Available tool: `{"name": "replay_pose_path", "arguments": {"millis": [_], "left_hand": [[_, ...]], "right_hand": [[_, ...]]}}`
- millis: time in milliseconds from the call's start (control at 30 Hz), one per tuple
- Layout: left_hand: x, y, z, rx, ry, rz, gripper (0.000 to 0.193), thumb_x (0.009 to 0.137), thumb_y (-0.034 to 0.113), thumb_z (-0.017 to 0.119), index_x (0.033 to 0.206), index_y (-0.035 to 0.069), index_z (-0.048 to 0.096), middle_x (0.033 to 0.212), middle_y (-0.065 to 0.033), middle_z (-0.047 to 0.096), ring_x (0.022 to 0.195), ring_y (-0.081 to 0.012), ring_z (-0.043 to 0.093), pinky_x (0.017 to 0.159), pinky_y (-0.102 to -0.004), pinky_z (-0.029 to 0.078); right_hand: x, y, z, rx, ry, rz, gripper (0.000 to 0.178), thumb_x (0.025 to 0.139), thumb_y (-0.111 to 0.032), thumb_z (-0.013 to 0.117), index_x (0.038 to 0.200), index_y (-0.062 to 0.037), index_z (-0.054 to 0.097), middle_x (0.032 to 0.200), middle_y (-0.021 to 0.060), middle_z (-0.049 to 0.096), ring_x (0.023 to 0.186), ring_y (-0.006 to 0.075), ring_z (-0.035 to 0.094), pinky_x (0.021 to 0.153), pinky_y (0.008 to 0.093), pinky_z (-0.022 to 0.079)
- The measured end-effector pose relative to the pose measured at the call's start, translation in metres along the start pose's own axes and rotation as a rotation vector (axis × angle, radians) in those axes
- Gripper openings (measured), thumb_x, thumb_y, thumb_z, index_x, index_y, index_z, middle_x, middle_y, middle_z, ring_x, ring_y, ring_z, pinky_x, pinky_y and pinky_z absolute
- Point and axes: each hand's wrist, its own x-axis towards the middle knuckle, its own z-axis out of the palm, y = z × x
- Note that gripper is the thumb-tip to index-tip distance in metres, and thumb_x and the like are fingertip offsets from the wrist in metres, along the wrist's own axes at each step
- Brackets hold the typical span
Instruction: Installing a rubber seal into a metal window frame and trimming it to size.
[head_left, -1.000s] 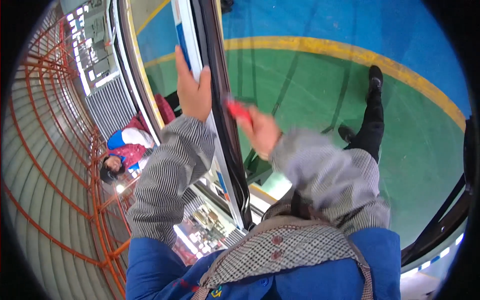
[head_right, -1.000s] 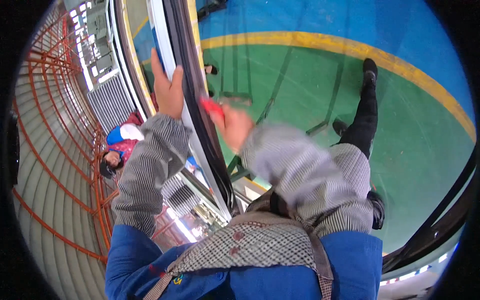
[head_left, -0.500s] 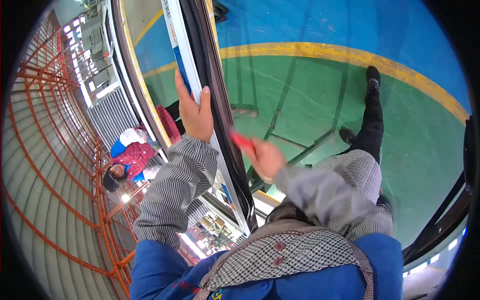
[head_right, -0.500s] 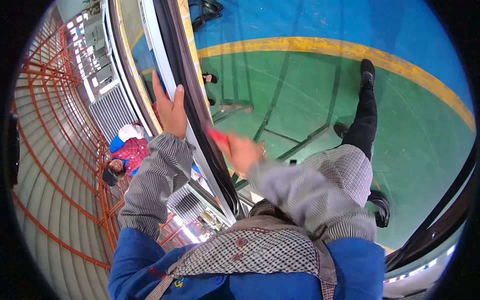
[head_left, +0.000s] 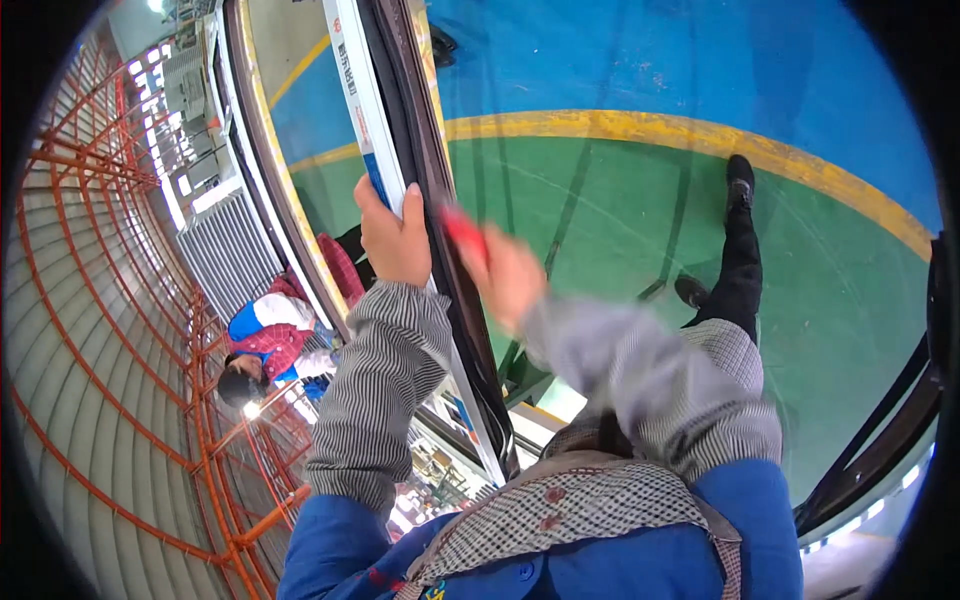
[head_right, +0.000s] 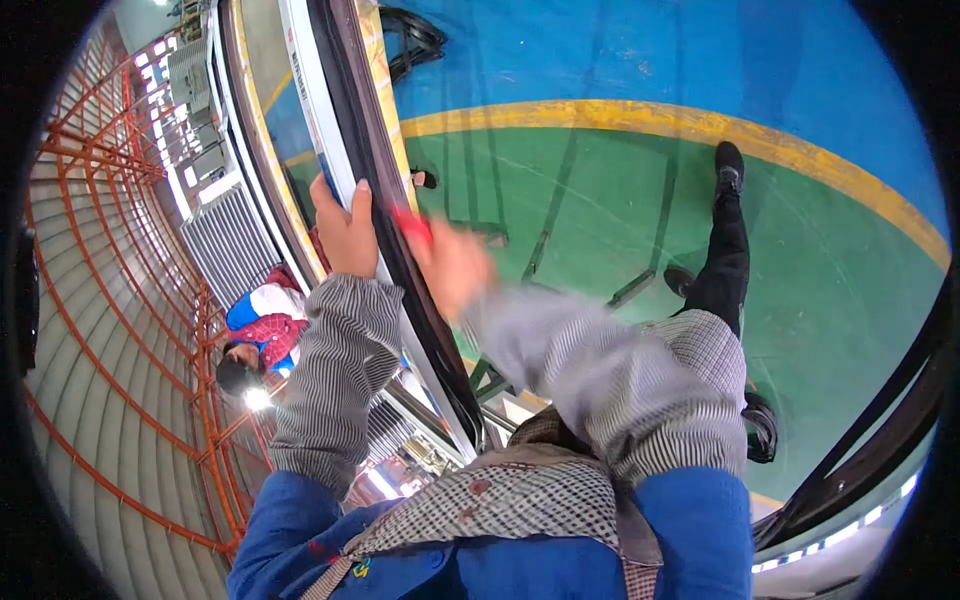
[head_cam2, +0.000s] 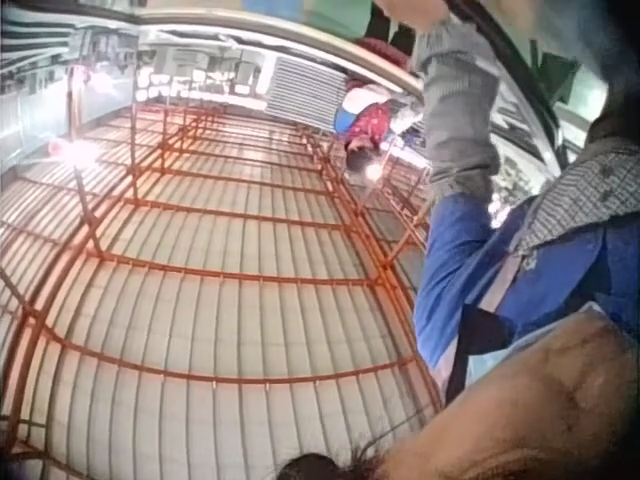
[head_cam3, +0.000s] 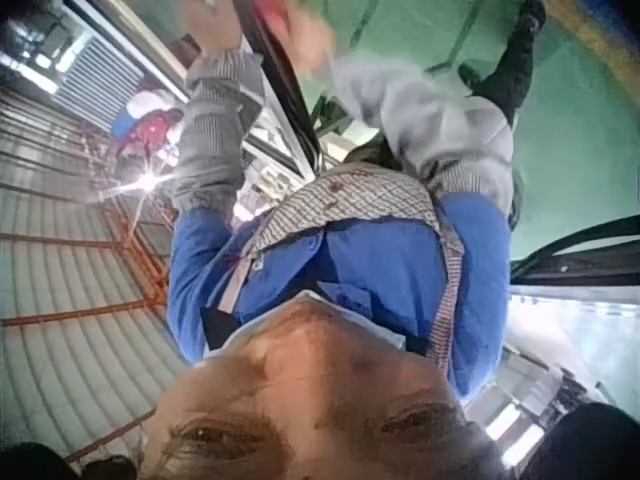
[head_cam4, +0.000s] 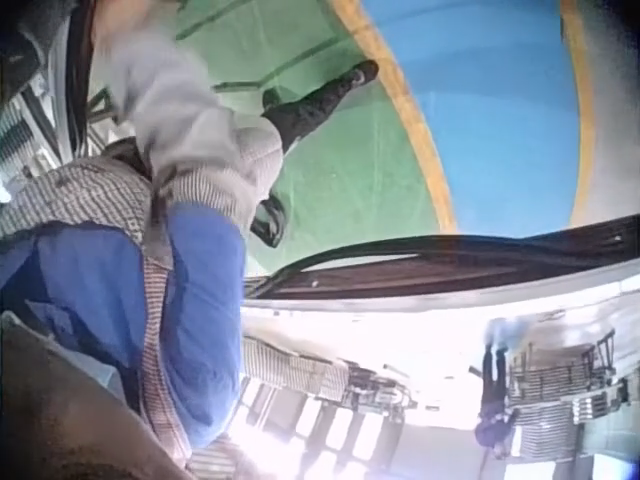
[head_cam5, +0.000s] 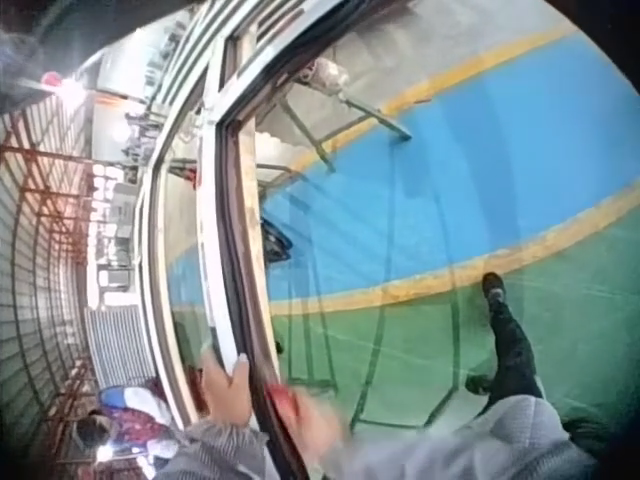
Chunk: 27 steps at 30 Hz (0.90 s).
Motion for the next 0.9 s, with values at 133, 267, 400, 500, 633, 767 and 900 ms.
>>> {"name": "replay_pose_path", "arguments": {"millis": [133, 267, 400, 500, 633, 767, 900], "left_hand": [[-0.003, 0.003, 0.002, 0.012, 0.009, -0.046, 0.051, 0.089, 0.024, 0.058, 0.129, 0.0, 0.038, 0.104, -0.0254, 0.062, 0.098, -0.0387, 0.062, 0.084, -0.0423, 0.047], [-0.003, 0.0, 0.003, -0.052, 0.034, -0.021, 0.051, 0.09, 0.022, 0.057, 0.13, -0.002, 0.037, 0.106, -0.0249, 0.061, 0.098, -0.0372, 0.062, 0.086, -0.0409, 0.047], [-0.001, -0.009, 0.005, -0.2, 0.022, -0.029, 0.051, 0.09, 0.019, 0.057, 0.131, -0.003, 0.037, 0.109, -0.0224, 0.062, 0.1, -0.0327, 0.062, 0.089, -0.0377, 0.046], [-0.001, -0.013, 0.007, -0.202, 0.03, -0.004, 0.052, 0.09, 0.018, 0.058, 0.132, -0.004, 0.037, 0.113, -0.0227, 0.06, 0.103, -0.0316, 0.061, 0.09, -0.037, 0.045], [-0.003, -0.015, 0.007, -0.266, -0.006, -0.007, 0.052, 0.09, 0.018, 0.057, 0.132, -0.004, 0.036, 0.115, -0.0229, 0.058, 0.106, -0.0313, 0.06, 0.091, -0.0367, 0.044], [-0.003, -0.013, 0.004, -0.227, 0.005, -0.007, 0.049, 0.092, 0.018, 0.056, 0.132, -0.005, 0.038, 0.115, -0.0194, 0.059, 0.106, -0.0271, 0.059, 0.092, -0.0345, 0.043], [-0.001, -0.008, -0.002, -0.85, -0.061, -0.166, 0.044, 0.102, 0.027, 0.041, 0.131, -0.006, 0.044, 0.123, -0.0106, 0.056, 0.11, -0.0167, 0.055, 0.096, -0.0286, 0.041]], "right_hand": [[0.111, -0.037, 0.001, 0.051, 0.088, -0.08, 0.038, 0.091, -0.041, 0.055, 0.088, -0.004, 0.062, 0.074, 0.0213, 0.063, 0.072, 0.0404, 0.062, 0.062, 0.047, 0.049], [-0.009, 0.001, -0.006, 0.217, -0.171, 0.027, 0.03, 0.094, -0.03, 0.054, 0.111, -0.0058, 0.06, 0.095, 0.0217, 0.065, 0.09, 0.0357, 0.064, 0.077, 0.0393, 0.05], [-0.068, 0.008, -0.022, 0.032, -0.315, -0.032, 0.032, 0.094, -0.033, 0.054, 0.118, -0.0129, 0.058, 0.1, 0.0198, 0.065, 0.093, 0.0337, 0.065, 0.081, 0.0424, 0.051], [0.037, -0.043, -0.035, 0.148, -0.125, -0.052, 0.036, 0.094, -0.037, 0.051, 0.114, -0.0076, 0.06, 0.09, 0.0237, 0.065, 0.084, 0.0376, 0.065, 0.072, 0.044, 0.051], [0.114, -0.073, -0.032, 0.073, 0.071, -0.264, 0.044, 0.091, -0.045, 0.052, 0.097, -0.0035, 0.063, 0.086, 0.0235, 0.065, 0.078, 0.0386, 0.064, 0.067, 0.0445, 0.049], [0.012, -0.006, 0.001, 0.217, -0.038, 0.038, 0.035, 0.09, -0.037, 0.058, 0.093, -0.0021, 0.061, 0.073, 0.0196, 0.062, 0.063, 0.038, 0.059, 0.062, 0.0438, 0.049], [-0.055, 0.025, 0.0, 0.208, -0.149, 0.08, 0.026, 0.092, -0.028, 0.056, 0.095, -0.0021, 0.059, 0.072, 0.0205, 0.061, 0.064, 0.0387, 0.06, 0.062, 0.0444, 0.048]]}}
